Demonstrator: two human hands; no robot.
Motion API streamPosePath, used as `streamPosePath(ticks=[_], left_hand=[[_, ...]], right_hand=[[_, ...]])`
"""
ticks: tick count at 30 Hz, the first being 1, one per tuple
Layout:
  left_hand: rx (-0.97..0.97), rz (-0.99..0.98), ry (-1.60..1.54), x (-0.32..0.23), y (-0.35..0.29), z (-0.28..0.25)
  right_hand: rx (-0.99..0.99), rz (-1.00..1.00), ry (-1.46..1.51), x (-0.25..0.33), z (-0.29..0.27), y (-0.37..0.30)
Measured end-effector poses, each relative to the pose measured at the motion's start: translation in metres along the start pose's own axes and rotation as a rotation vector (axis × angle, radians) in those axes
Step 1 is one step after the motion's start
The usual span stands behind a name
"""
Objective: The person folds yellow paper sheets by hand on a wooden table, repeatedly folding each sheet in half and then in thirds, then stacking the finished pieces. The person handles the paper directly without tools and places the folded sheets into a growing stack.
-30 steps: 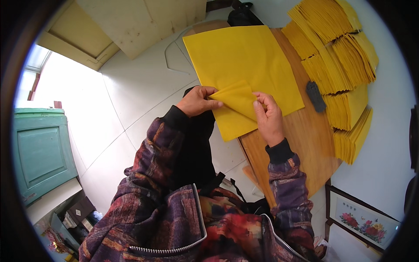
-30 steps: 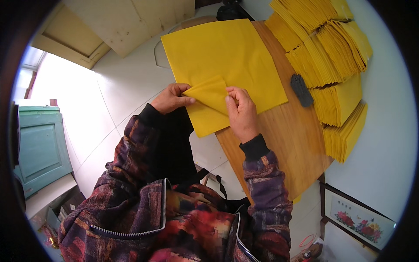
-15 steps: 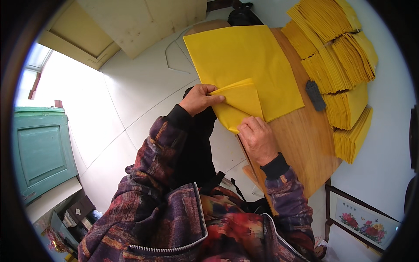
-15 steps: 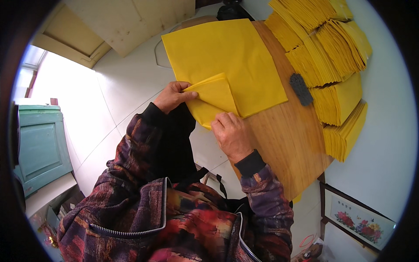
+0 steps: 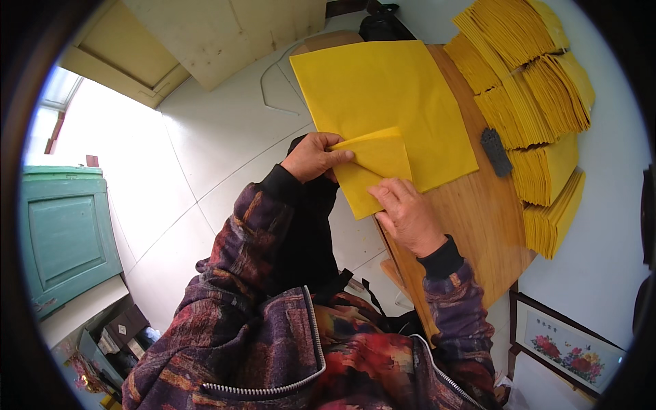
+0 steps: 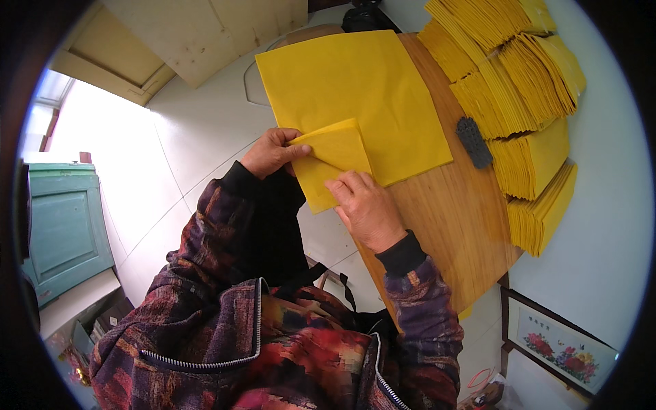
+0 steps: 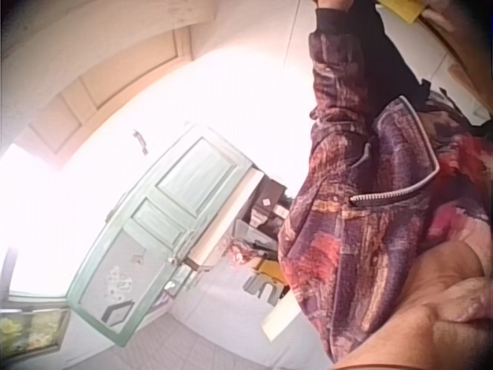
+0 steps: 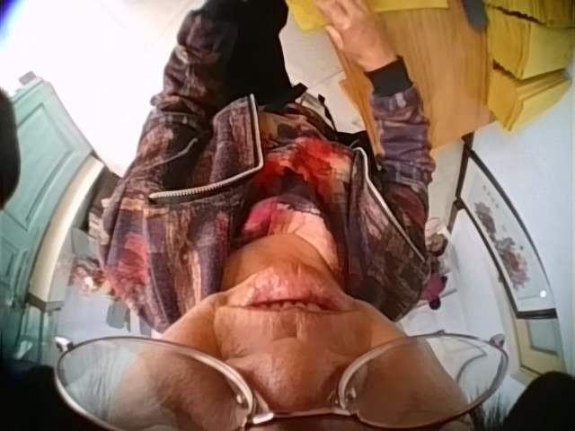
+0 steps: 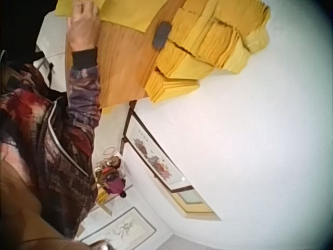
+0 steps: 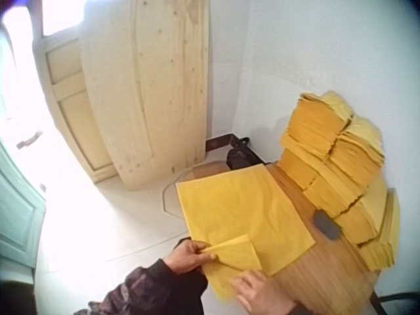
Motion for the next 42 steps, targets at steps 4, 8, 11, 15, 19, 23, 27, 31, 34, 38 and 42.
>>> streamPosePath(ticks=[4, 8, 11, 15, 19, 23, 27, 31, 34, 38, 42], left_hand=[[-0.051, -0.016, 0.18, -0.005, -0.008, 0.0], [-0.029, 0.099, 0.163, -0.007, -0.002, 0.0], [-0.006, 0.146, 0.064, -0.004, 0.005, 0.006], [-0.057, 0.061, 0.027, 0.003, -0.002, 0.003], [-0.035, 0.162, 0.148, -0.002, -0.003, 0.002], [-0.103, 0.152, 0.178, 0.001, 0.0, 0.006], [-0.076, 0.133, -0.039, 0.004, 0.002, 0.013], [-0.115, 0.063, 0.027, 0.003, 0.002, 0.013], [-0.079, 0.011, 0.014, 0.0, 0.0, 0.014], [-0.071, 0.0, -0.011, -0.003, 0.0, 0.016], [-0.098, -0.014, 0.007, -0.004, -0.001, 0.017]], right_hand=[[-0.026, 0.025, 0.132, -0.003, 0.003, -0.009], [-0.334, 0.377, -0.033, -0.079, -0.026, -0.037], [-0.56, 0.663, -0.287, -0.15, -0.047, -0.056], [-0.473, 0.82, -0.331, -0.199, -0.035, -0.072], [-0.569, 0.832, -0.349, -0.224, -0.035, -0.08], [-0.434, 0.847, -0.558, -0.24, -0.042, -0.074], [-0.234, 1.019, -0.419, -0.242, -0.058, -0.065], [-0.421, 0.801, -0.208, -0.172, -0.071, -0.057], [-0.281, 0.402, -0.029, -0.083, -0.039, -0.043], [-0.146, 0.039, -0.118, -0.002, -0.001, -0.026], [-0.188, -0.005, -0.176, 0.005, 0.006, -0.014]])
Point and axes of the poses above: each hand's wrist, its own y-axis towards the middle knuckle, its own z-axis out of the palm, x = y × z, the point moved 4 cm from there along y, towards the middle knuckle, and after that the axes turned 8 degrees about -y, right-handed, at the moved point
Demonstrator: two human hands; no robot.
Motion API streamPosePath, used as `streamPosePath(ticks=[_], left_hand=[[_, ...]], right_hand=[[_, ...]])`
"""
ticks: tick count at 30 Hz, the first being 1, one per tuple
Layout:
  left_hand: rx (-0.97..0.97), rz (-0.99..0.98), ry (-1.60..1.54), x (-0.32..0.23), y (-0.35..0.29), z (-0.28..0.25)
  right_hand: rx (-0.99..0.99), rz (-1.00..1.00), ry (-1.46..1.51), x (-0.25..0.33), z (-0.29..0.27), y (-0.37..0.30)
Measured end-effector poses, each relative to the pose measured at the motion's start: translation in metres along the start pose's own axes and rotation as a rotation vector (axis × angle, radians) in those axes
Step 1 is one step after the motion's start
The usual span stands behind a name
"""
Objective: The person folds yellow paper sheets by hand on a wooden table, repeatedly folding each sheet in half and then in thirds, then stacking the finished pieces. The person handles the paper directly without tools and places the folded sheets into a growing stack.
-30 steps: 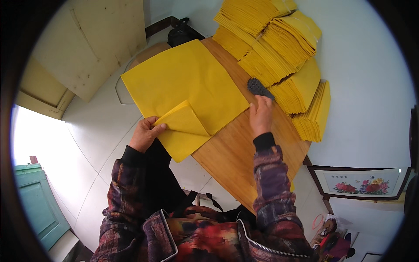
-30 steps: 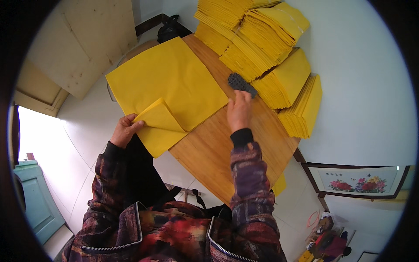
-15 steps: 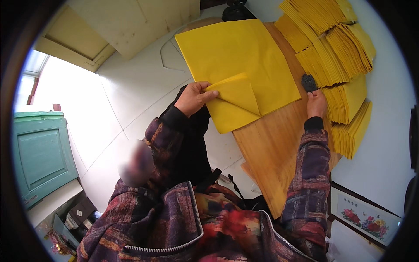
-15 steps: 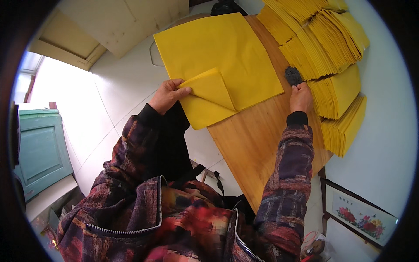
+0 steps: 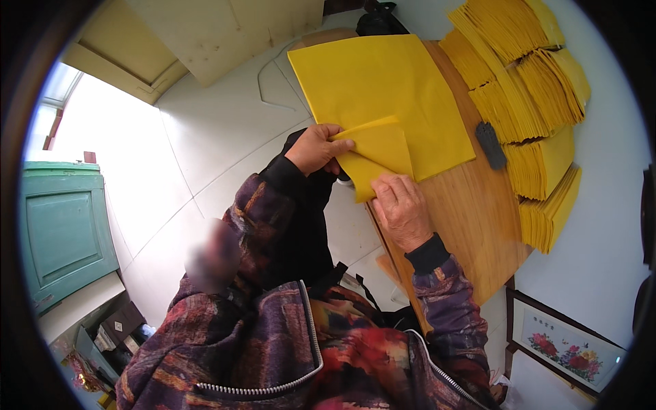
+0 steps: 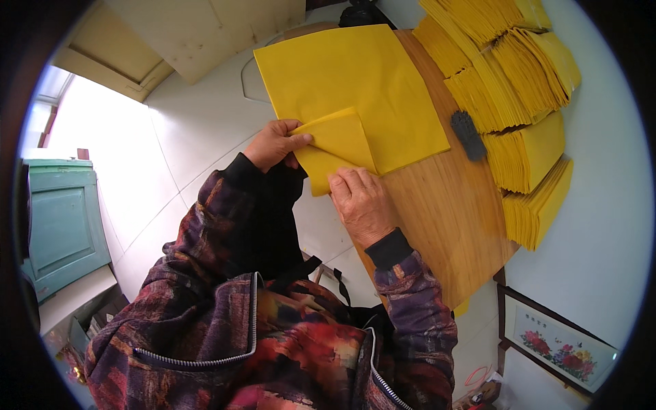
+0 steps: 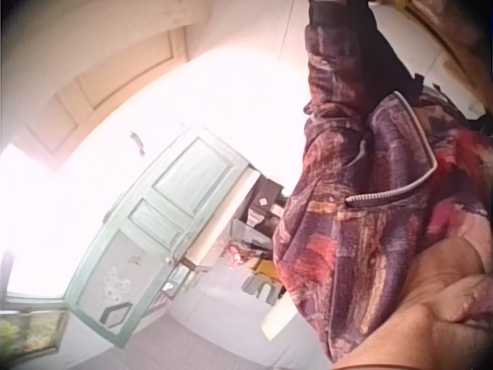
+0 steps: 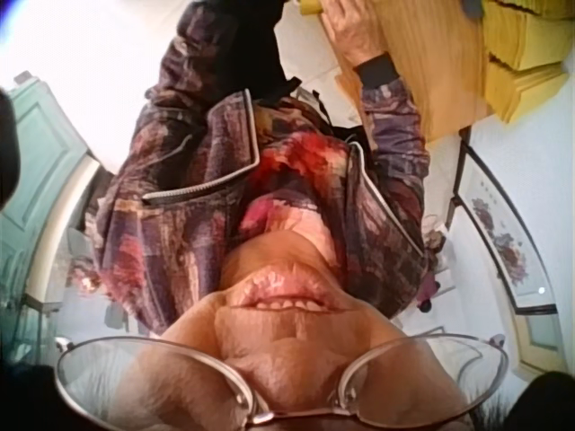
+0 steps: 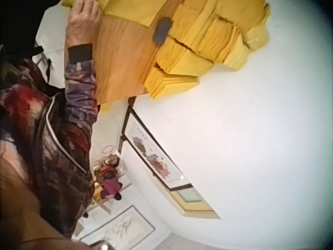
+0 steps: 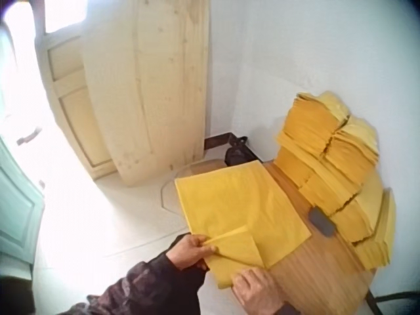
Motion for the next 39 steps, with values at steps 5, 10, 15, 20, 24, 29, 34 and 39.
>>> streamPosePath(ticks=[5, 10, 15, 20, 24, 29, 34, 39], left_hand=[[0.034, 0.019, 0.012, 0.003, 0.003, -0.001], [0.056, 0.048, -0.008, 0.007, 0.004, -0.004], [0.078, 0.086, 0.051, 0.007, 0.007, -0.008], [0.104, 0.094, 0.03, 0.01, 0.008, -0.009], [0.15, 0.09, 0.067, 0.007, 0.009, -0.012], [0.268, 0.087, 0.019, 0.003, 0.005, -0.012], [0.318, 0.095, -0.117, 0.005, 0.004, -0.008], [0.24, 0.092, 0.102, 0.004, 0.007, -0.011]], right_hand=[[-0.009, 0.021, 0.018, -0.013, -0.003, 0.001], [0.049, 0.127, 0.178, -0.021, -0.004, 0.008], [0.136, 0.319, 0.486, -0.033, 0.001, 0.013], [0.189, 0.407, 0.598, -0.042, 0.009, 0.014], [0.196, 0.433, 0.692, -0.047, 0.014, 0.015], [0.181, 0.455, 0.728, -0.054, 0.008, 0.02], [0.141, 0.46, 0.713, -0.053, 0.002, 0.031], [0.107, 0.47, 0.656, -0.051, -0.004, 0.036]])
Point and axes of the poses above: each hand's wrist, its own y-axis towards the middle knuckle, its own z-axis out of the palm, x = y × z, the point moved 4 cm from there along y, towards the middle knuckle, and after that the axes turned 8 degrees about -y, right-handed, at the moved point
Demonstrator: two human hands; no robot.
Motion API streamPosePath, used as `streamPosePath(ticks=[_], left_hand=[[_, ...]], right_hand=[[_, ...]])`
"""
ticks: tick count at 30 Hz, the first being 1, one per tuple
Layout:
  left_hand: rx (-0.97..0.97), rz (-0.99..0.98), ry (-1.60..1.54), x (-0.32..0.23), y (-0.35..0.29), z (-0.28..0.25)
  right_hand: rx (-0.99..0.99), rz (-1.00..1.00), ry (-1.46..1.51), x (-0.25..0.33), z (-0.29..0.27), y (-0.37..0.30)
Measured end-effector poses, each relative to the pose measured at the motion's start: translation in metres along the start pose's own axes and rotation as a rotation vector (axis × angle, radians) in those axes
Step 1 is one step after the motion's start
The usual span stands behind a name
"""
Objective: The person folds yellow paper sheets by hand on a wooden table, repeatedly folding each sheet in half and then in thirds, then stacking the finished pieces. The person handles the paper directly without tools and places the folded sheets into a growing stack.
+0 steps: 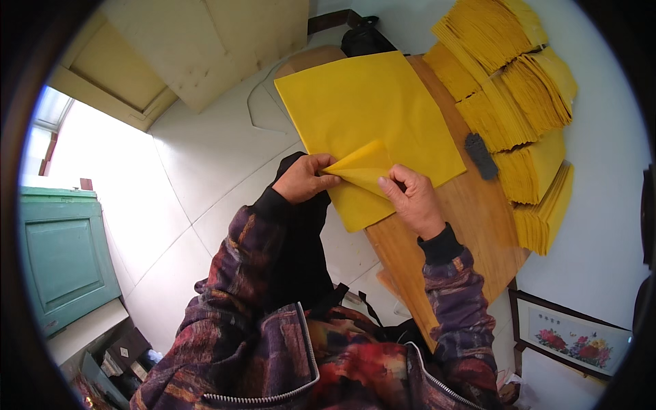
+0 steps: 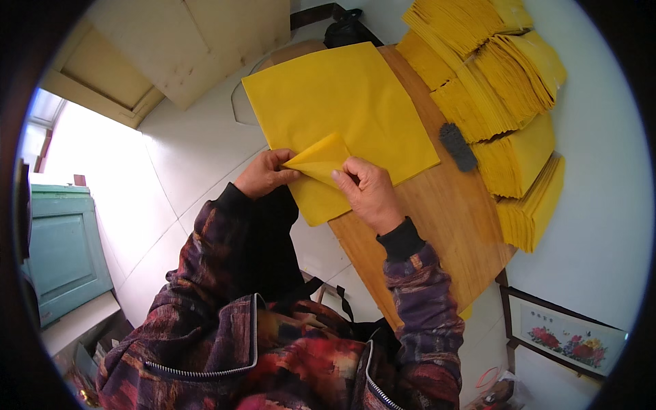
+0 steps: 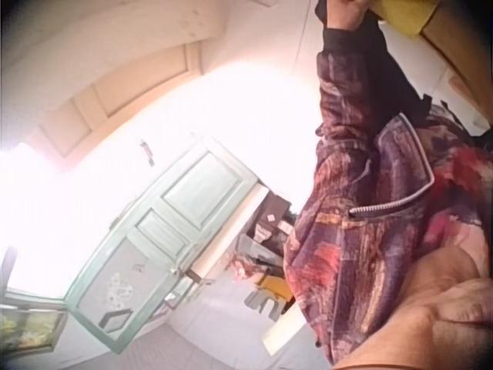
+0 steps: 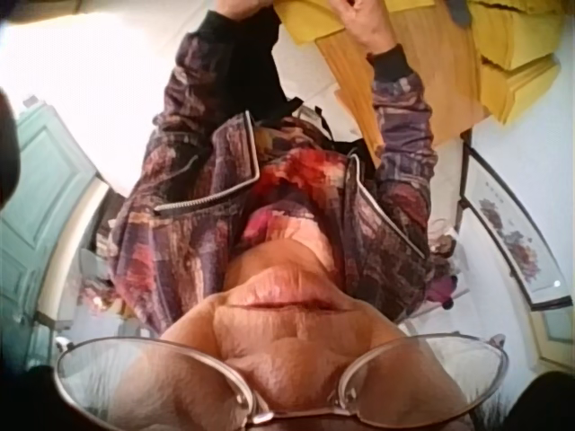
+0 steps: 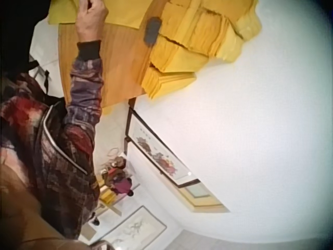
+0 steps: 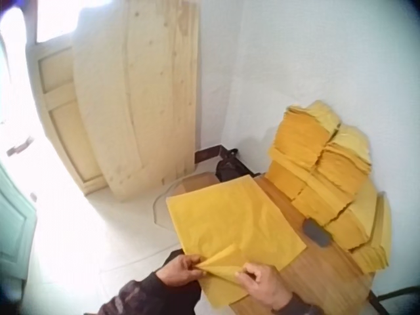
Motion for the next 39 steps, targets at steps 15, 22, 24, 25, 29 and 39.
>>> streamPosePath(ticks=[15, 22, 24, 25, 29, 39], left_hand=[[-0.123, 0.078, -0.034, 0.012, 0.001, 0.002], [-0.497, 0.32, 0.112, -0.01, -0.024, 0.02], [-0.759, 0.332, 0.662, -0.025, -0.047, 0.022], [-0.784, 0.586, 0.859, -0.037, -0.054, 0.032], [-0.147, 0.73, 1.13, -0.04, -0.038, 0.069], [-0.146, 0.536, 1.253, -0.048, 0.02, 0.071]], right_hand=[[-0.06, 0.073, -0.347, -0.02, 0.016, 0.006], [-0.002, 0.14, 0.289, -0.035, 0.014, 0.011], [-0.006, 0.122, 0.382, -0.035, 0.012, 0.013], [-0.009, 0.113, 0.429, -0.035, 0.011, 0.015], [-0.028, 0.046, 0.18, -0.033, 0.005, 0.023], [-0.12, -0.023, -0.095, -0.001, -0.045, -0.012]])
Point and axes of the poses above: each hand's wrist, its own y-axis towards the middle knuckle, its own z-axis out of the palm, x = y × z, the point moved 4 cm from there along y, towards the middle knuckle, and after that the axes turned 8 degrees about -y, right-handed, at the moved point
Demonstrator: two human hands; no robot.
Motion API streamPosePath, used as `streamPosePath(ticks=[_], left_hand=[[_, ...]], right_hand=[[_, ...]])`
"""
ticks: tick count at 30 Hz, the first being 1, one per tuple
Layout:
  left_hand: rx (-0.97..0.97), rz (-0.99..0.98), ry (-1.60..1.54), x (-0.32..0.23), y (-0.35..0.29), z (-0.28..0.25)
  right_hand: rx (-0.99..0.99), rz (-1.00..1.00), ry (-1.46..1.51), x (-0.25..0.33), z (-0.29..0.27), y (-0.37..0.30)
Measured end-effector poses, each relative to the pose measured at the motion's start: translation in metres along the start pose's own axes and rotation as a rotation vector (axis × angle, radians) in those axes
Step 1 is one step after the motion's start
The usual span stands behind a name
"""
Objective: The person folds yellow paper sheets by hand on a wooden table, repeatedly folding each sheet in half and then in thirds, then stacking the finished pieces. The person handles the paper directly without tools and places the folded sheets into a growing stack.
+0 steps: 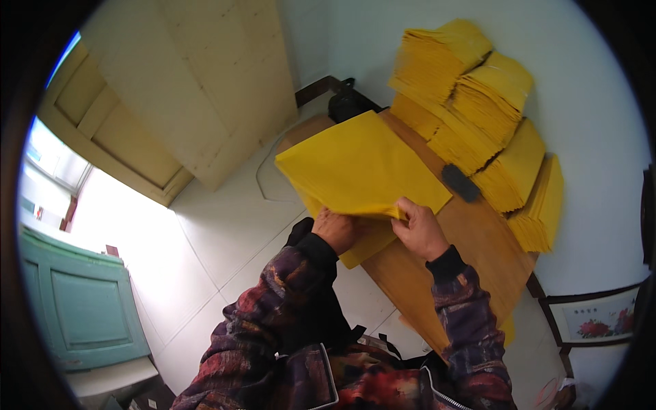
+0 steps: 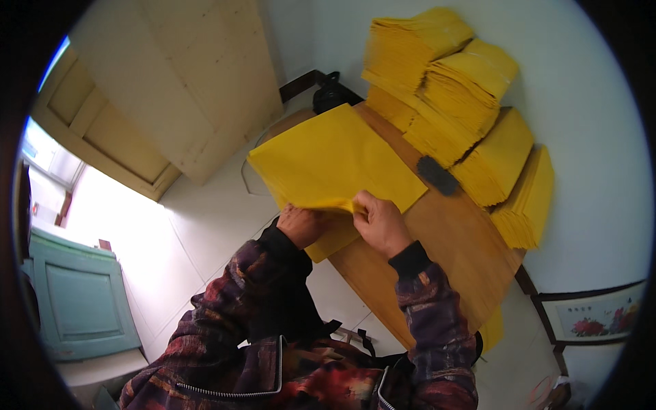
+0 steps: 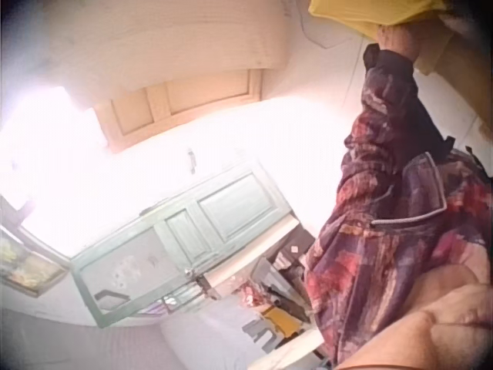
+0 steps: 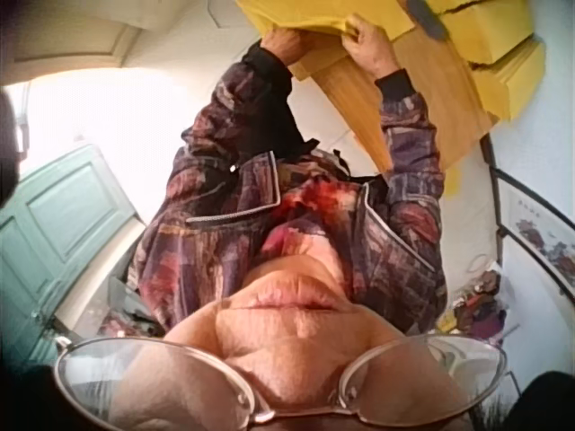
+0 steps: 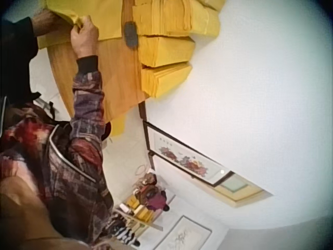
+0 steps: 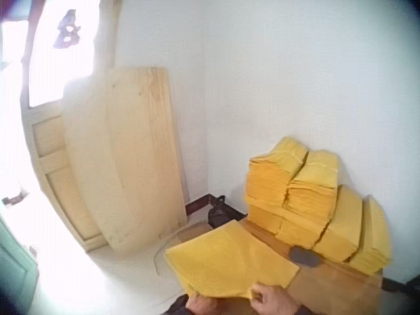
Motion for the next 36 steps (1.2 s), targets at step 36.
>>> streamPosePath(ticks=[36], left_hand=[[0.108, 0.094, -0.055, -0.104, -0.001, 0.081]], right_hand=[[-0.506, 0.284, -0.46, -0.073, -0.069, -0.374]])
Point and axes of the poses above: each hand's wrist, its own y-axis towards the middle knuckle, its own z-axis out of the palm, x = y × z, the point moved 4 cm from there along y, towards the middle knuckle, and after that the axes turned 8 degrees about -y, right-handed, at the moved point
